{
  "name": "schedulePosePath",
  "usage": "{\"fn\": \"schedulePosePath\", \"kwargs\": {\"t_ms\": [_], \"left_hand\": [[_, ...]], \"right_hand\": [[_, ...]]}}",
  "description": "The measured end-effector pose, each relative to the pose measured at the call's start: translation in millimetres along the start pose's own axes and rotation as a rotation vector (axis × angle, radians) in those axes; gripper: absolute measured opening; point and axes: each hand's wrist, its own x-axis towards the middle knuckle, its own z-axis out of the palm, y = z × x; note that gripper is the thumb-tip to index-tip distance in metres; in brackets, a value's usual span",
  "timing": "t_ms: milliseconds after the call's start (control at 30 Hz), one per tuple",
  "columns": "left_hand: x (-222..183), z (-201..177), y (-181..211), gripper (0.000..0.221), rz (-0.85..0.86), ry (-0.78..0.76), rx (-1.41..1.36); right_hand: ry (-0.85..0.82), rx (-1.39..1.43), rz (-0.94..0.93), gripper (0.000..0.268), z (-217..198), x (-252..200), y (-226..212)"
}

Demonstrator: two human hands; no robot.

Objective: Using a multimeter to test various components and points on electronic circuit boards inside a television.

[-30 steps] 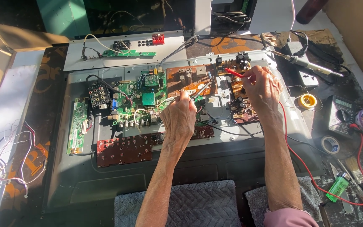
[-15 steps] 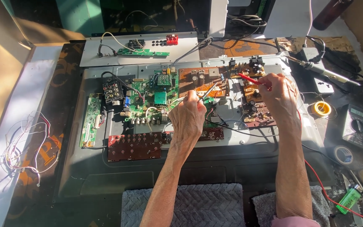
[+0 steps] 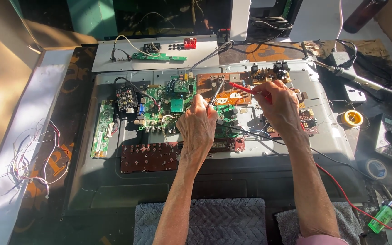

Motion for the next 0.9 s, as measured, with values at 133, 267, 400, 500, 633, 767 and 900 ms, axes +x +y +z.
{"fn": "schedulePosePath", "kwargs": {"t_ms": [133, 267, 400, 500, 633, 767, 900], "left_hand": [[-1.1, 3.1, -6.3, 0.016, -0.001, 0.024, 0.057], [-1.4, 2.9, -7.9, 0.017, 0.016, 0.042, 0.07], [-1.1, 19.1, -15.9, 0.017, 0.002, 0.035, 0.03], [-1.9, 29.2, -17.2, 0.017, -0.016, 0.042, 0.029], [-3.9, 29.5, -10.9, 0.013, -0.042, 0.03, 0.033], [-7.1, 41.0, -17.5, 0.015, -0.028, 0.02, 0.072], [-5.8, 52.0, -24.6, 0.015, -0.025, -0.036, 0.06]], "right_hand": [[0.006, -0.013, -0.081, 0.014, 11.1, 0.0, 3.1], [0.018, -0.041, -0.157, 0.013, 15.6, -1.2, 0.9], [0.002, -0.069, -0.17, 0.013, 17.8, -0.2, 6.8], [0.011, -0.052, -0.164, 0.012, 16.9, -3.0, 5.8], [-0.035, -0.111, -0.166, 0.014, 10.5, -5.0, -4.2], [-0.048, -0.144, -0.125, 0.013, 20.9, 1.5, 17.6], [-0.05, -0.158, -0.116, 0.013, 23.8, 3.4, 26.0]]}}
